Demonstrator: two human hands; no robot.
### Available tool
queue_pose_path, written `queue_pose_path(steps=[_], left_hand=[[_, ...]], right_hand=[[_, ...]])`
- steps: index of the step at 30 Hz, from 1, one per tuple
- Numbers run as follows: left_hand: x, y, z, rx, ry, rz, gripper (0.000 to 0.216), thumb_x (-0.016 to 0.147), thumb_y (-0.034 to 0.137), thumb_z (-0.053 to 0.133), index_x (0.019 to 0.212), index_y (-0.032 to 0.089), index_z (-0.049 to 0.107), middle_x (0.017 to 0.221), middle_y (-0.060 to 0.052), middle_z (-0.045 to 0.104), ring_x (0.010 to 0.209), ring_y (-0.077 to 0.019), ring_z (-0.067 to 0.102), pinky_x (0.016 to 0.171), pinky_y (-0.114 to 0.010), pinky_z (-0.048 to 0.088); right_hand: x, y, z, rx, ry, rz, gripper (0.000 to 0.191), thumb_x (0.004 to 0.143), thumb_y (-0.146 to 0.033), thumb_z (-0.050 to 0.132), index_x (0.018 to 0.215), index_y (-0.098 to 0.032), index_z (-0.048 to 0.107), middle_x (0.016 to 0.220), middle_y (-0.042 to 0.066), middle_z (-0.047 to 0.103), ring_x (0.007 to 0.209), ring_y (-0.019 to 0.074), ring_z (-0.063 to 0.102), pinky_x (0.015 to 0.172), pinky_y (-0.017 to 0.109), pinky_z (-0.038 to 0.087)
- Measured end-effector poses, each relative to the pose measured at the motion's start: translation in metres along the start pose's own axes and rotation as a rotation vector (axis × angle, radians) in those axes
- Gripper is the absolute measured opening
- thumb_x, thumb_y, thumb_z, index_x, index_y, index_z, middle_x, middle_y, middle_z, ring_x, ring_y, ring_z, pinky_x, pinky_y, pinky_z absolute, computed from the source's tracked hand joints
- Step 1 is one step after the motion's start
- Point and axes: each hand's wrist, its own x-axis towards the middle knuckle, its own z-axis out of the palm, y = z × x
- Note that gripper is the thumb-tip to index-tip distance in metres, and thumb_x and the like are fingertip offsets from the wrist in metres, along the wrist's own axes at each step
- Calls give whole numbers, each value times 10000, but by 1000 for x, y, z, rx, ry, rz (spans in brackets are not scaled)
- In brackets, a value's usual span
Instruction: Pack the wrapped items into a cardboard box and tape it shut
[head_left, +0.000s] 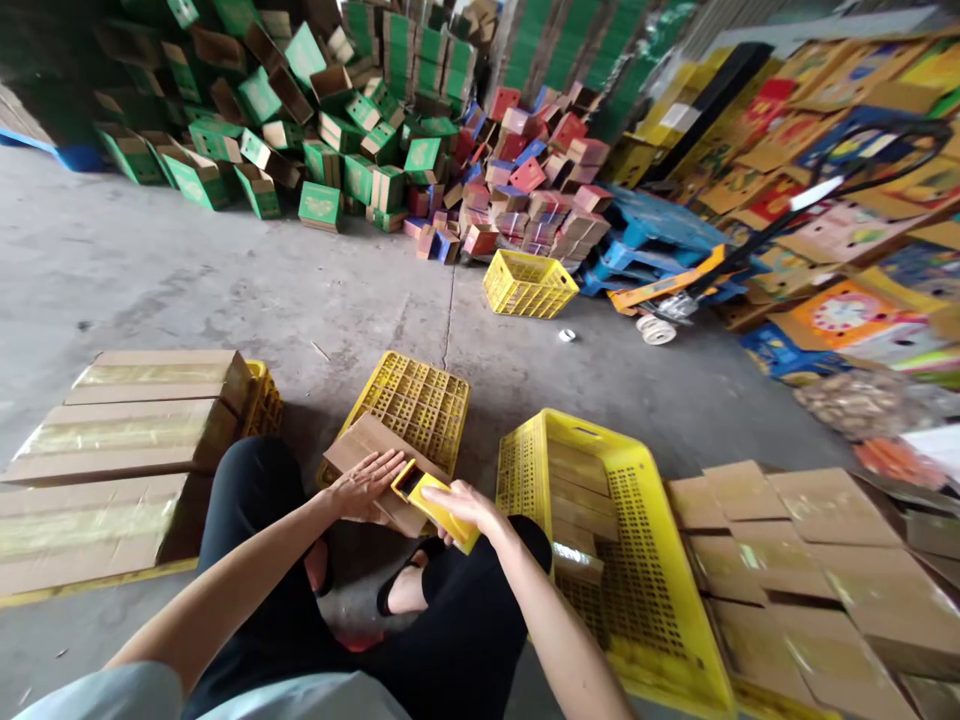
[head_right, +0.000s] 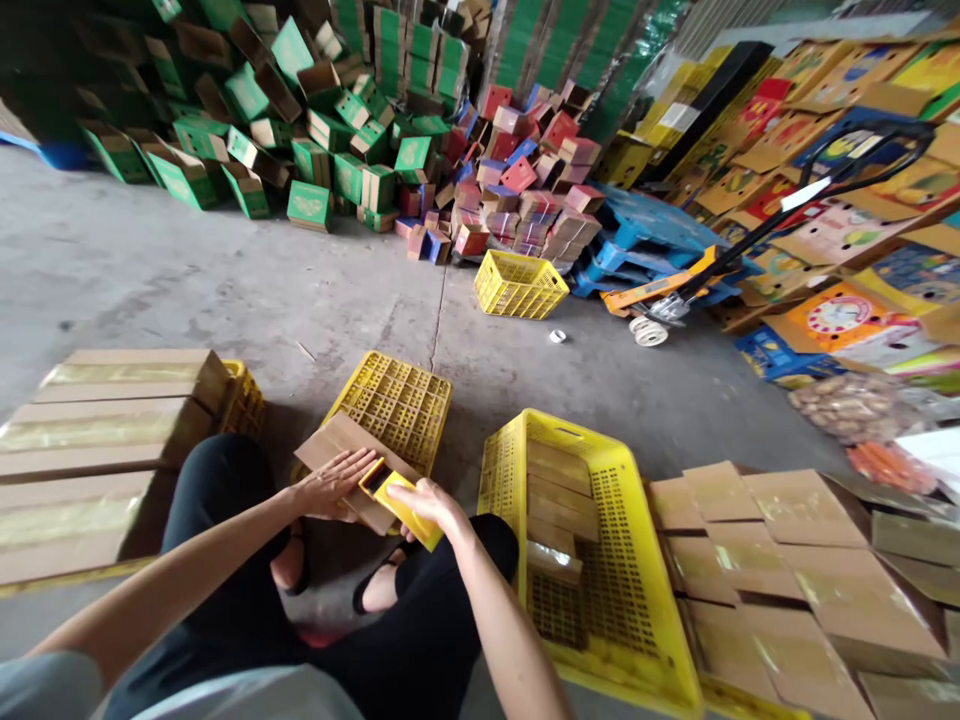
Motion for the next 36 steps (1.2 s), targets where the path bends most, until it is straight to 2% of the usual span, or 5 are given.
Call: queue_pose_path(steps=[13,18,23,30,36], left_hand=[[1,0,-5,-27,-31,-22,1196,842,803,633,1727,130,194,1781,-173,189,1640,-402,206,1319,-507,170],[5,19,-3,22,-47,-58,1224,814,776,678,1732,142,176,1789,-193,113,1641,-446,162,1316,-577,126],[11,38,3,5,-67,28,1201,856,771,618,1737,129,112,1790,-176,138,1647,-400,176,1332,-520,87],[11,24,-2,-68,-45,115,1217,893,799,581,1730,186,-54,1787,-161,175,1630,-397,243,1314,-526,159],[11,24,6,-56,-29,106,1210,902,830,544,1732,169,-39,1786,-169,175,1631,-380,248,1320,-518,129]], right_hand=[[-8,35,-6,43,9,-47,498,1028,-586,568,899,-123,699,692,151,730,528,213,709,463,273,587],[-6,39,-2,55,29,-34,506,1028,-584,575,905,-109,702,675,149,727,509,200,693,479,280,599],[-11,45,-4,68,33,-28,496,1028,-592,571,908,-124,688,670,123,725,526,189,701,536,279,624],[-17,48,-9,91,-4,-57,510,1023,-618,571,910,-135,691,694,141,737,552,214,721,484,269,596],[-46,57,-24,122,-9,12,448,1035,-572,589,908,-149,661,665,104,721,515,185,683,457,245,568]])
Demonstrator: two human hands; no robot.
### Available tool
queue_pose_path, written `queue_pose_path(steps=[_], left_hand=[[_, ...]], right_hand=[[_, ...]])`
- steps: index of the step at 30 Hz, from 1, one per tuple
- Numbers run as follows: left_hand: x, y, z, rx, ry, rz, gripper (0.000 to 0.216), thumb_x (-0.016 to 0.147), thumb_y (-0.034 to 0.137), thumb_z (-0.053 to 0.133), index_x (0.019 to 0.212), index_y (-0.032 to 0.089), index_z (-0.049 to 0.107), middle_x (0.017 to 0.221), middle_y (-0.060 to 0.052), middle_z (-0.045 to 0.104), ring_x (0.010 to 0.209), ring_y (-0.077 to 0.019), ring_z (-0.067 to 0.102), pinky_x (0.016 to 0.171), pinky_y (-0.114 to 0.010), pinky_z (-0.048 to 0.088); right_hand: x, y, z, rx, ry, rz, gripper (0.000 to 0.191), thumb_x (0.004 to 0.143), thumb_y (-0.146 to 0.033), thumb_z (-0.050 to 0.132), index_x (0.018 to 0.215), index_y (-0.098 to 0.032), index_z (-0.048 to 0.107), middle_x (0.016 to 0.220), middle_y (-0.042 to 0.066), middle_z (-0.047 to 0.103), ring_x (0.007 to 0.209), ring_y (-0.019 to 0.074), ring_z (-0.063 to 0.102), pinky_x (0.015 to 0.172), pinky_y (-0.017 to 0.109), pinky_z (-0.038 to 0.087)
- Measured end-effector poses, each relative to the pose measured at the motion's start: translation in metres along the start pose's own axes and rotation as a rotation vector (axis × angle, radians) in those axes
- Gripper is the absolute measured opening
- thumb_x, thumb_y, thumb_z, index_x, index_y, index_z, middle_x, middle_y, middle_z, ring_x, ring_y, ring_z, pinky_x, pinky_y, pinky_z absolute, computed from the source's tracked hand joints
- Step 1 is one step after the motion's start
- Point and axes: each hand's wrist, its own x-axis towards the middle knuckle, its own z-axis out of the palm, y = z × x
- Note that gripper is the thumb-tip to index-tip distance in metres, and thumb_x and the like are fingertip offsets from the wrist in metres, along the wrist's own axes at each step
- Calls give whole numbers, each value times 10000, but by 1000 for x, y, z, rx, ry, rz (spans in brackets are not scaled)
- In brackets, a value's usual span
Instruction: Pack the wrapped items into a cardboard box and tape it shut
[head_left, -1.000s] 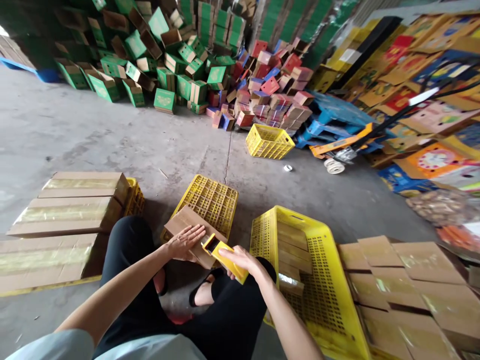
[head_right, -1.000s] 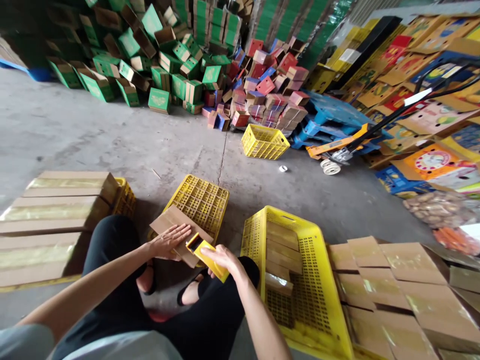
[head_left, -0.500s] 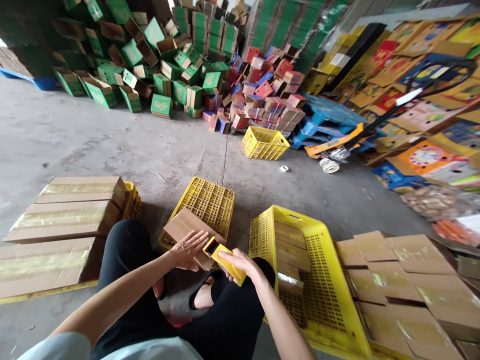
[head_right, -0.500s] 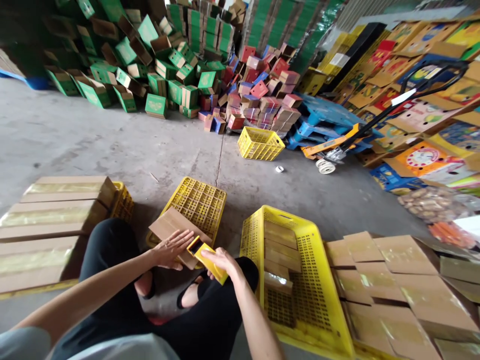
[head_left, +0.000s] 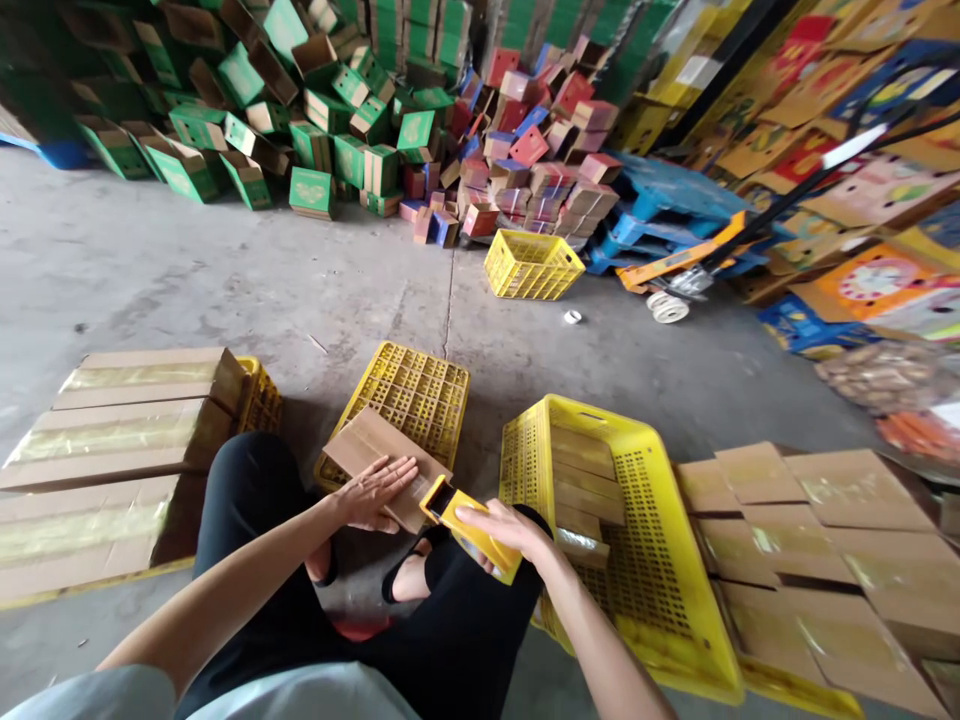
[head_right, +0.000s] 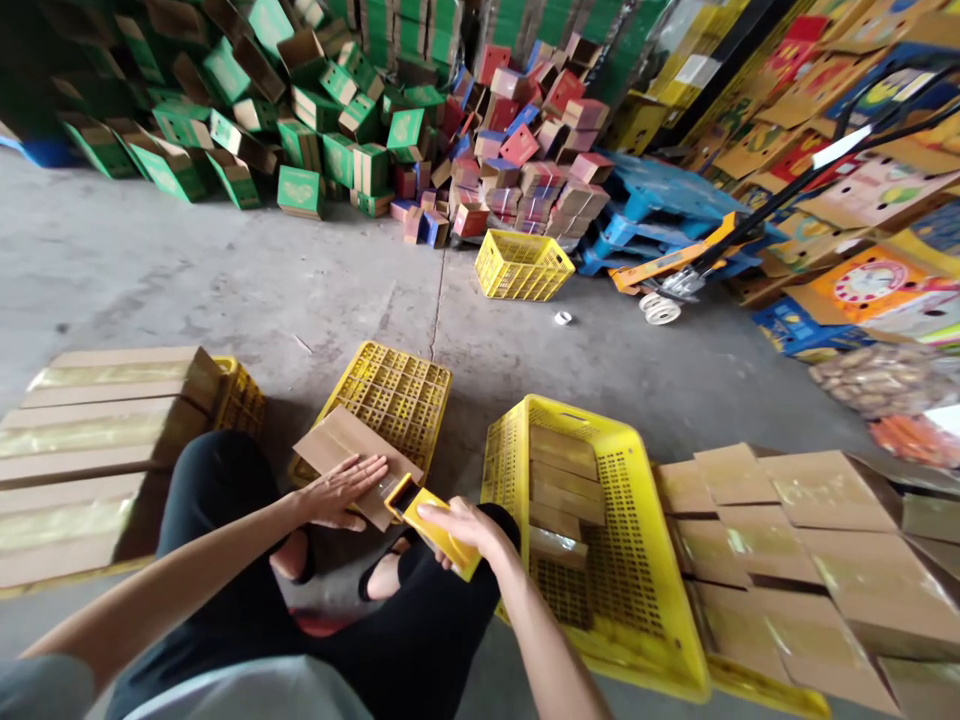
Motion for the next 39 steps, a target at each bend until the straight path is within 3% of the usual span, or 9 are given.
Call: queue_pose_path(steps=[8,12,16,21,26,29,33,39], left_hand=[[3,2,-4,22,-86,-17,1193,855,821,622,1741,203,116,1795,-156,118,1637,-407,212,1314,-544,131],[3,4,-1,24,-80,-32,1203,833,765,707,1741,255,105,1799,-138,105,1641,-398,206,1314,-528,137],[5,-8,0,12,-47,-1,1113,879,720,693,1739,285,135,1795,-113,154,1641,-369,224,1314,-497,158],[20,-28,-15,44,-151,35,989,934,670,640,1729,258,219,1782,-133,208,1632,-348,261,1310,-486,179],[23,-2,-9,24,-151,94,1186,850,769,668,1733,152,171,1782,-196,169,1636,-401,219,1319,-512,179],[18,15,-1,36,-108,57,1229,834,792,668,1738,153,133,1789,-194,123,1645,-414,176,1323,-543,146],[17,15,-3,28,-118,53,1196,841,774,672,1740,188,145,1790,-161,144,1646,-400,185,1323,-523,157],[19,9,-2,5,-149,35,1199,833,738,703,1739,183,147,1790,-166,137,1648,-399,179,1318,-512,171]], right_hand=[[-2,8,5,-18,49,25,452,1036,-562,587,921,-133,667,685,141,726,557,216,704,471,268,577],[-2,10,6,-23,71,11,441,1034,-554,596,939,-131,673,708,154,738,566,226,710,473,277,576],[-7,3,9,-12,89,32,442,1031,-552,608,960,-121,677,711,154,738,576,233,712,487,287,584],[-6,0,19,99,116,35,424,1058,-522,580,955,-119,665,674,125,713,557,210,690,496,282,584],[2,19,26,169,119,31,417,1052,-538,592,970,-132,638,704,114,721,563,197,697,521,280,601],[3,27,25,164,118,16,430,1043,-566,590,1005,-140,635,706,105,721,572,204,705,519,278,600],[0,28,21,99,85,-30,475,1026,-607,591,947,-145,667,716,129,728,579,222,715,509,283,594],[-16,30,11,23,74,30,496,1046,-576,563,856,-133,679,724,155,745,591,231,723,504,287,592]])
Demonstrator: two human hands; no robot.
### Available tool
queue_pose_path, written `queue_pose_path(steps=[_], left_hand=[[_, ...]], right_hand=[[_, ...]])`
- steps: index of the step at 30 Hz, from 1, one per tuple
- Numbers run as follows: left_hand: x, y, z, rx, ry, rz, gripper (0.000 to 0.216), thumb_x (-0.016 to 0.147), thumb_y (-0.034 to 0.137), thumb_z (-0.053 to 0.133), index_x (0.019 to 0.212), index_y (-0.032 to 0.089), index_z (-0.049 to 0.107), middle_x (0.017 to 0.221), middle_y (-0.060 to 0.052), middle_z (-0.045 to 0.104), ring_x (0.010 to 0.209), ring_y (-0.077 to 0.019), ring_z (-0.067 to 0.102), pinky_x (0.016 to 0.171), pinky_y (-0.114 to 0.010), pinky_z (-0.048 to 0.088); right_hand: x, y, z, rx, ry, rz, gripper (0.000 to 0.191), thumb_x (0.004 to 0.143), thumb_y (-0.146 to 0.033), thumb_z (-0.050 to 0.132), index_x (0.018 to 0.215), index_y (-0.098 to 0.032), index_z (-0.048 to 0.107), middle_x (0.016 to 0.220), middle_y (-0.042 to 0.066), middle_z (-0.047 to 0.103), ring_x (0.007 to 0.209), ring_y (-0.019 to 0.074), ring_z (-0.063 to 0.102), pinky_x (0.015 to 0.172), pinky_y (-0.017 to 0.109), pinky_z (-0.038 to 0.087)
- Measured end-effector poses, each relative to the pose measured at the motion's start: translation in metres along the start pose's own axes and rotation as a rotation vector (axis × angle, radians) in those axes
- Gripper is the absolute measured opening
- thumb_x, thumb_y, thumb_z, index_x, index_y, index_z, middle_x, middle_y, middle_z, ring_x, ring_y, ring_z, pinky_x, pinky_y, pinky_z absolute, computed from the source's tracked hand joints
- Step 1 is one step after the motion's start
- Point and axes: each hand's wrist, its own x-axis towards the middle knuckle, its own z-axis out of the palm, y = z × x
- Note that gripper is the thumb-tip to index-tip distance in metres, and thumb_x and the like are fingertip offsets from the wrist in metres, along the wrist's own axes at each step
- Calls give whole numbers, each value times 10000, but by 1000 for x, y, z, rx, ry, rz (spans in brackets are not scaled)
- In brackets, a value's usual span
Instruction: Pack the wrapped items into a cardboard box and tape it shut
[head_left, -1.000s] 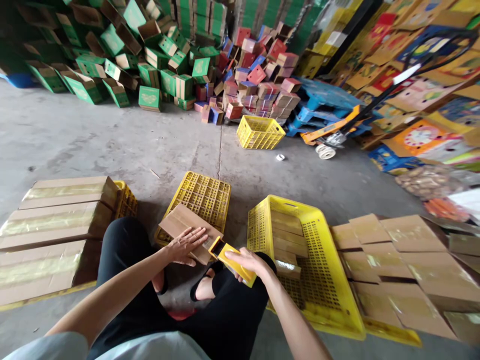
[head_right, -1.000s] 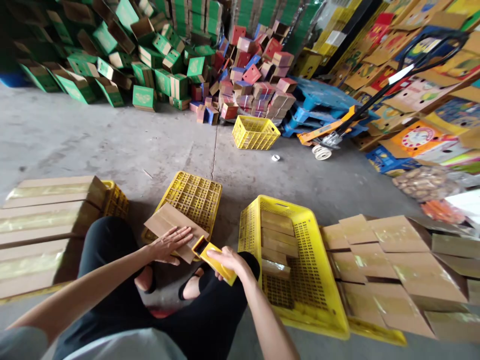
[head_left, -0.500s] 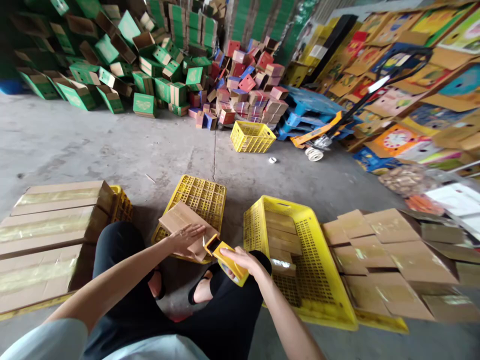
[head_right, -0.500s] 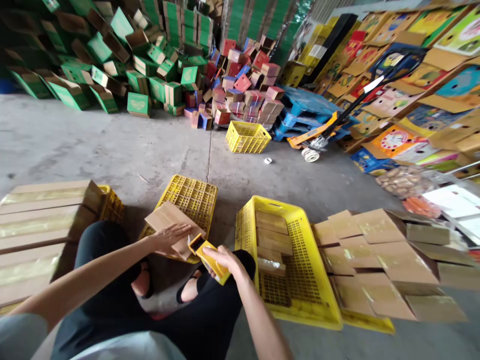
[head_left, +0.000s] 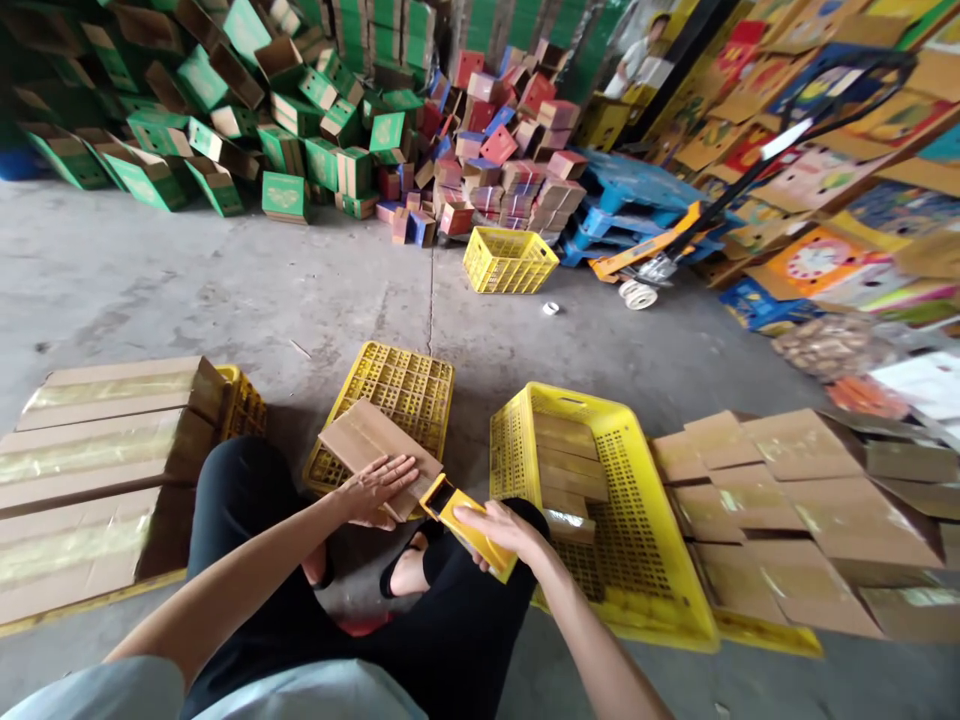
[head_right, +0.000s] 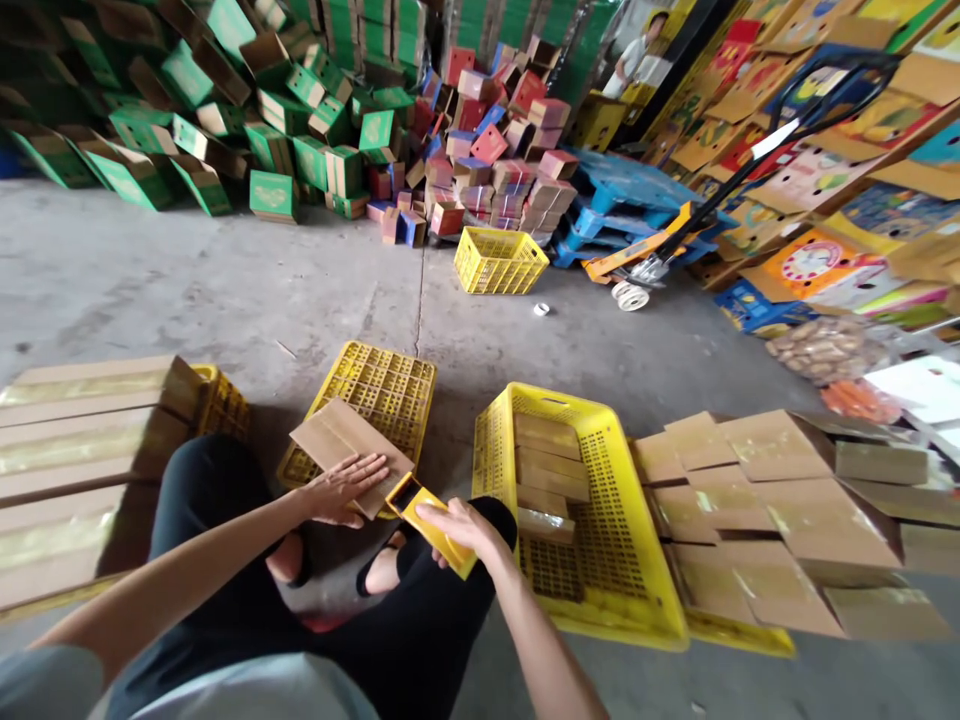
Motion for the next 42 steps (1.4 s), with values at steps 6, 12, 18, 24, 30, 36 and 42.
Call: queue_pose_path(steps=[6,12,18,24,30,36,42], left_hand=[[4,15,3,39,-28,-53,1212,798,760,725,1737,231,171,1794,-184,74,1644,-450,141,1300,-612,141],[10,34,11,22,-2,48,1237,834,747,692,1741,162,88,1788,-197,113,1650,-422,142,1317,-560,124],[9,32,13,17,-10,46,1226,847,742,685,1743,191,55,1793,-167,126,1645,-410,177,1323,-530,123],[9,29,9,-8,-26,58,1160,892,764,611,1741,168,93,1790,-174,139,1644,-399,193,1320,-530,134],[8,32,12,-26,-18,40,1211,849,783,674,1742,220,82,1798,-152,124,1648,-400,172,1318,-546,130],[12,39,13,-5,-58,9,1194,786,678,822,1729,312,188,1800,-159,27,1649,-433,138,1298,-628,129],[11,32,16,-33,74,-8,1032,865,591,771,1716,298,266,1795,-148,142,1643,-396,203,1312,-583,162]], right_hand=[[-5,4,2,23,18,10,474,1031,-603,588,912,-151,670,714,123,738,598,219,720,496,273,587],[-4,14,3,57,48,15,479,1008,-629,609,926,-158,646,721,131,739,596,232,725,500,294,596],[-5,14,3,50,36,17,494,1005,-628,615,868,-156,657,726,154,742,589,228,724,503,288,603],[-10,20,-2,74,25,-7,457,1019,-600,601,923,-156,641,688,133,739,547,222,712,469,279,580],[-19,20,-10,62,18,57,404,1016,-545,638,889,-164,597,650,118,732,520,208,700,450,253,561],[-8,17,-3,25,47,99,435,1027,-548,614,881,-140,649,618,117,704,493,210,678,418,266,546],[21,7,8,-33,71,183,462,1068,-463,575,886,-57,698,625,152,700,488,213,678,506,318,603]])
